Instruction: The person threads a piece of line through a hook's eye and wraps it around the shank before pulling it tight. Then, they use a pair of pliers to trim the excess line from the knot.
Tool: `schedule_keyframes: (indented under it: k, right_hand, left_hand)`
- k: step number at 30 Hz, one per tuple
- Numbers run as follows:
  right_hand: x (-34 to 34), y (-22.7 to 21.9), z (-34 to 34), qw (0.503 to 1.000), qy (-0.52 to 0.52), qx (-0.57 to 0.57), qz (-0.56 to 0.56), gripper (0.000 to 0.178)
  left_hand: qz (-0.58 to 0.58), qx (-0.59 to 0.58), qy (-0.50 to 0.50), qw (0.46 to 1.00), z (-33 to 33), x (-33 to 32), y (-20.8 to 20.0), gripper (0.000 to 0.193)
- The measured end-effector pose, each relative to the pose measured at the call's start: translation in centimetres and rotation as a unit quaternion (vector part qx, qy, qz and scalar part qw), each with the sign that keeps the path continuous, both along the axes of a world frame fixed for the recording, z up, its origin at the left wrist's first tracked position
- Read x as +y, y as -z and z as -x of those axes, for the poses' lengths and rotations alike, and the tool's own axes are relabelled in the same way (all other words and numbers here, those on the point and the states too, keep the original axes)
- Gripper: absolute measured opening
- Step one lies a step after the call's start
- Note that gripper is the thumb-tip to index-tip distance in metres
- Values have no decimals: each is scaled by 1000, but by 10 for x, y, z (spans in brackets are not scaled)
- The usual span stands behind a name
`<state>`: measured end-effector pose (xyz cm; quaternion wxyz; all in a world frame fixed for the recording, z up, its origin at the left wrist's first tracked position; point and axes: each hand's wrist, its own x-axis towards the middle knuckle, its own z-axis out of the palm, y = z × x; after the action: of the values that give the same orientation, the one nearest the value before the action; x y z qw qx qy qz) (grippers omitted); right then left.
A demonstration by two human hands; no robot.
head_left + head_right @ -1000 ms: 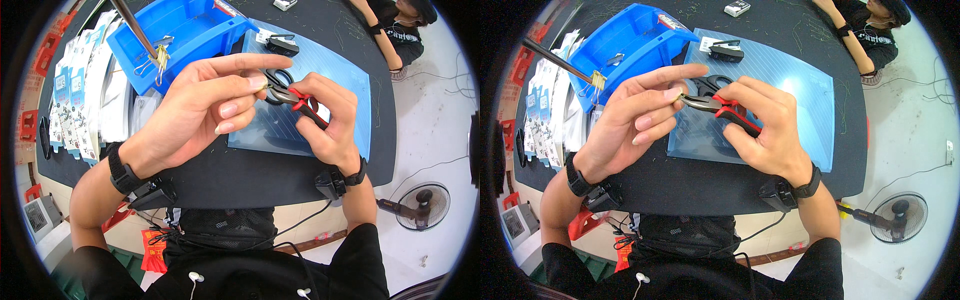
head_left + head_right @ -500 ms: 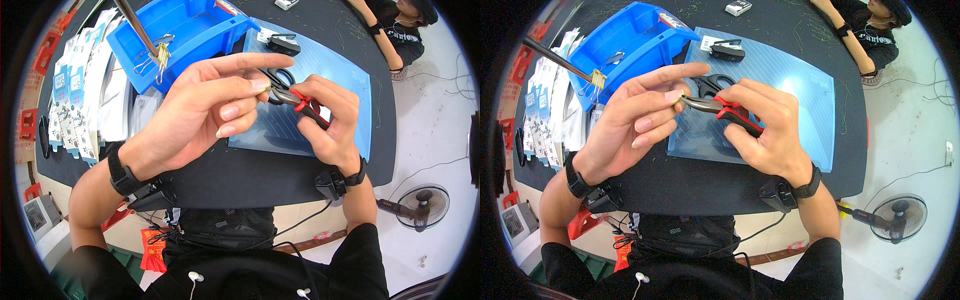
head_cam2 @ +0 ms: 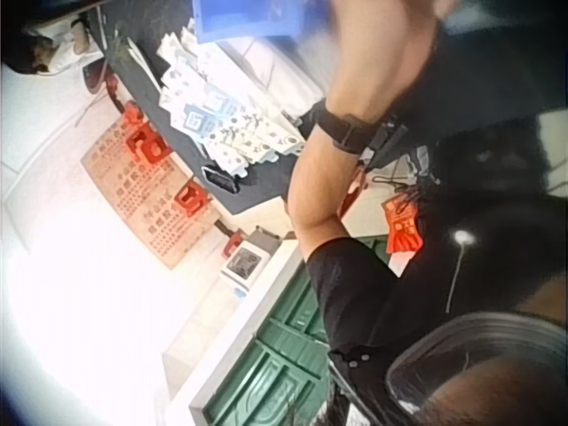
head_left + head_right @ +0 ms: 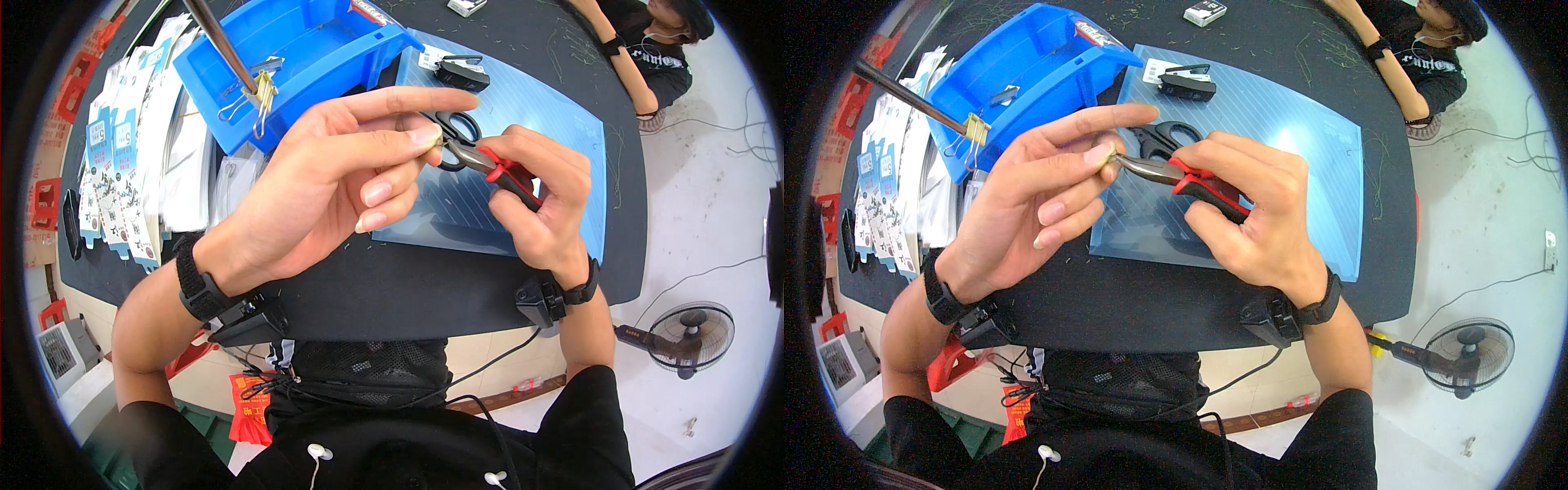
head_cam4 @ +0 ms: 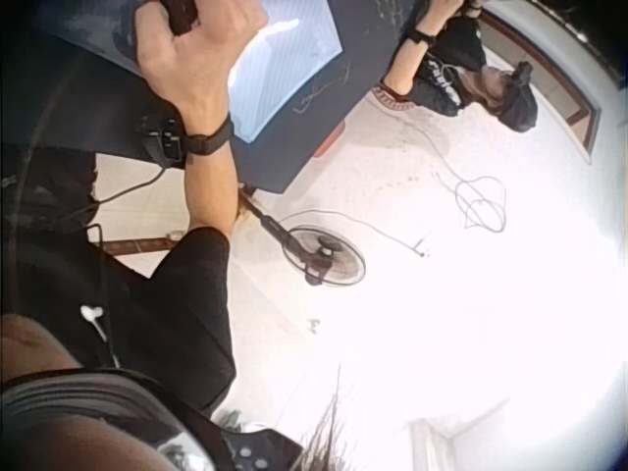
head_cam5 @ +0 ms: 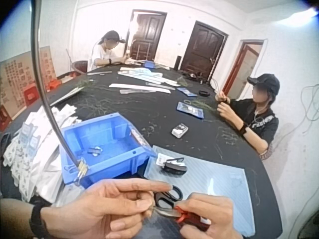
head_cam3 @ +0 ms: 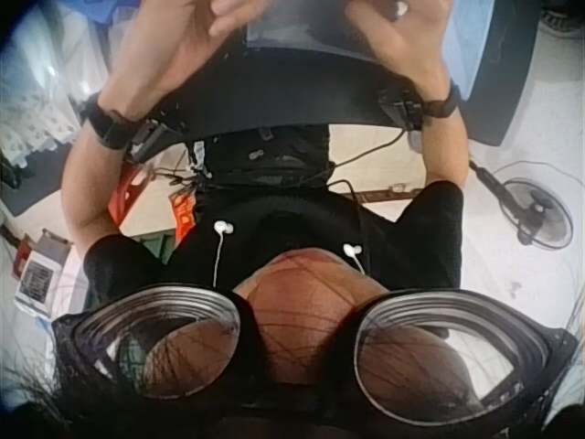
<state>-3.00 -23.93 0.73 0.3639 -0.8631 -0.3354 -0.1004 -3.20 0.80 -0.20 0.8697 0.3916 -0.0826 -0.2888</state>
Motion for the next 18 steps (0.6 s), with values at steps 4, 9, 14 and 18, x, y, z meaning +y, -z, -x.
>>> schedule_keyframes:
  k: [4,9,14,18]
  right_hand:
    - [-1,1,-1,1000,6,-11,-2,31]
    - [2,3,0,999,14,-32,12,32]
    - [5,5,1,999,21,-29,-6,33]
    - [4,4,0,999,21,-28,1,32]
  left_hand:
    - [-4,-7,2,1000,0,0,1,48]
    - [-16,-7,0,1000,-1,1,-1,47]
    - [-17,7,10,1000,0,3,-2,45]
    - [-8,14,12,1000,-1,4,-1,41]
